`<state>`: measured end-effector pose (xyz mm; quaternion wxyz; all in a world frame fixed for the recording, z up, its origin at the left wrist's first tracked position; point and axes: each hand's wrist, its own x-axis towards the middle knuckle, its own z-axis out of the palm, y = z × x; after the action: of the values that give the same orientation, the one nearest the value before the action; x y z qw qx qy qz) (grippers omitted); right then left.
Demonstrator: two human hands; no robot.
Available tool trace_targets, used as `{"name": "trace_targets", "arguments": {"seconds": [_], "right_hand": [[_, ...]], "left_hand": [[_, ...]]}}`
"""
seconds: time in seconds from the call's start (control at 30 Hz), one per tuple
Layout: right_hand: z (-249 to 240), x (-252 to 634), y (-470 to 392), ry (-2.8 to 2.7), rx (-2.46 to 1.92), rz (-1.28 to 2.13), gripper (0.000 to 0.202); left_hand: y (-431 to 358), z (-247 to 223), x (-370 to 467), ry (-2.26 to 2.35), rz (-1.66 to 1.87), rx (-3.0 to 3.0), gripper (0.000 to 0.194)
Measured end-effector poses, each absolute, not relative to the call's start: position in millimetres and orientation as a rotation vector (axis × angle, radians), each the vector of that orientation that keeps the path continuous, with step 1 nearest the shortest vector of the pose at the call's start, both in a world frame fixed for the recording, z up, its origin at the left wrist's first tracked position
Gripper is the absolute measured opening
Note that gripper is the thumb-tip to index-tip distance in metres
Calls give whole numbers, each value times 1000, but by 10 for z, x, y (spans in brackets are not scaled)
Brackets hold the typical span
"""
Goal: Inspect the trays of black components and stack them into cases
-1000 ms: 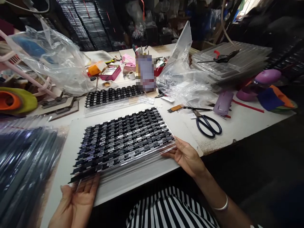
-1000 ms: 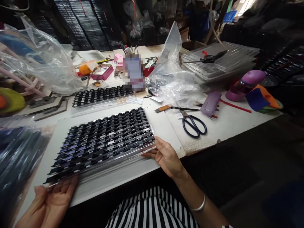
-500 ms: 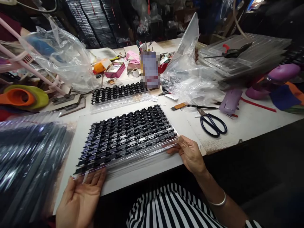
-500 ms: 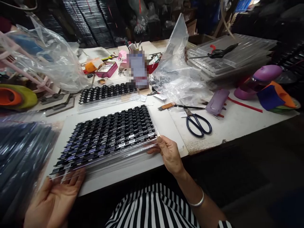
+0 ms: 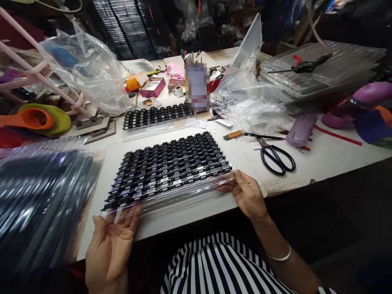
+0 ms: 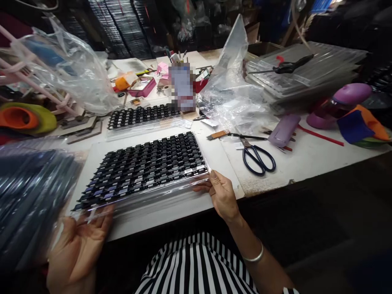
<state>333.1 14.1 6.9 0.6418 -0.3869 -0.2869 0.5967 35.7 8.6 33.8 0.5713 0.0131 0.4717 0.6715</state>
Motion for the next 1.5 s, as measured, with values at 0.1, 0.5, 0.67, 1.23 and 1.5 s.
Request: {"name": "trace_targets", "arguments": {"seconds": [0.1,0.5,0.67,1.23,1.5], "right_hand": [[53,3338,140,-666,-875,1364,23],[36,3313,139,-631,-899,1316,21],[27,3307,141,-627,-926,1289,23],[-43,3329,136,-600,-1033,1230,27],[80,3270,-37,-571,-1100,1225,22]], "left_hand": [[79,347,326,1021,1570,-17,45],[15,318,298,906,1587,96,44],[8,322,320,868,1588,185,38],[-17,543,414,850,1547,-9,22],[-33,502,349,841,1556,-1,20]]}}
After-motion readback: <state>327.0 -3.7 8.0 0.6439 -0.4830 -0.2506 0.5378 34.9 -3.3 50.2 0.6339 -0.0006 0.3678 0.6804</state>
